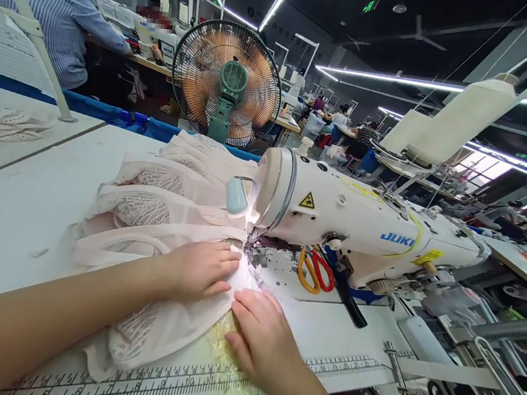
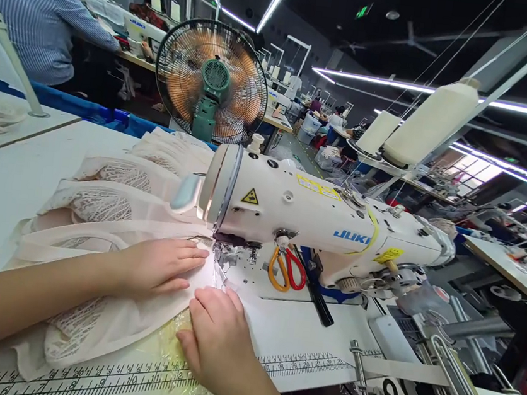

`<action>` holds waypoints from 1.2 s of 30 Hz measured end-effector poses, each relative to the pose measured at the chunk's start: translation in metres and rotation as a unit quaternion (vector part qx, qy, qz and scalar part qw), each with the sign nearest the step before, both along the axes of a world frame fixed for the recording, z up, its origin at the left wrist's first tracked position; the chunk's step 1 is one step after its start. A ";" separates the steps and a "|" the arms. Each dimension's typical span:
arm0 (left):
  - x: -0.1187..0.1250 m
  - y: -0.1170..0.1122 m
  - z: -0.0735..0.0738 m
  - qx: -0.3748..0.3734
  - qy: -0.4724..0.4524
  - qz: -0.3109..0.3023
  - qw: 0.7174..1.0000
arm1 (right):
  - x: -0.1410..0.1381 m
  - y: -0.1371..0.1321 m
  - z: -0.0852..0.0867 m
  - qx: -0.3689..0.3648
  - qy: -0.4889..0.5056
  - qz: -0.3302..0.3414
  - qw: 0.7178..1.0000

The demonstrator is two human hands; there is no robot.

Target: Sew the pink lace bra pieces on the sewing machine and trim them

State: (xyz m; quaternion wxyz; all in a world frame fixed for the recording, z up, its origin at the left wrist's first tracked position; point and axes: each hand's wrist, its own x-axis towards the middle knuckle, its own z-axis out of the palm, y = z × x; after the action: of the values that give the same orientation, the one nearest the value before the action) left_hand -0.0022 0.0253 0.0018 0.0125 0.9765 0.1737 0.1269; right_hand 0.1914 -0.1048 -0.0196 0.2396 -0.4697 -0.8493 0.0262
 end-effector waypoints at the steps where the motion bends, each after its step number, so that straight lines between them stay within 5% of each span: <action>1: 0.002 0.001 0.001 0.000 0.007 0.004 1.000 | 0.000 0.001 -0.001 0.006 0.000 -0.008 1.000; 20: 0.012 0.013 0.002 0.015 0.025 0.016 0.999 | 0.002 0.005 -0.004 0.022 -0.001 -0.037 0.999; 36: 0.018 0.031 0.020 0.046 0.048 -0.013 0.998 | -0.001 0.010 0.000 -0.076 -0.020 -0.071 0.994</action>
State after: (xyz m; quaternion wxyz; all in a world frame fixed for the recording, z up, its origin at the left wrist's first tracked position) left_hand 0.0157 0.0562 0.0221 -0.0390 0.9832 0.1552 0.0878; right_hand 0.1902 -0.0944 -0.0199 0.1871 -0.5461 -0.8140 0.0639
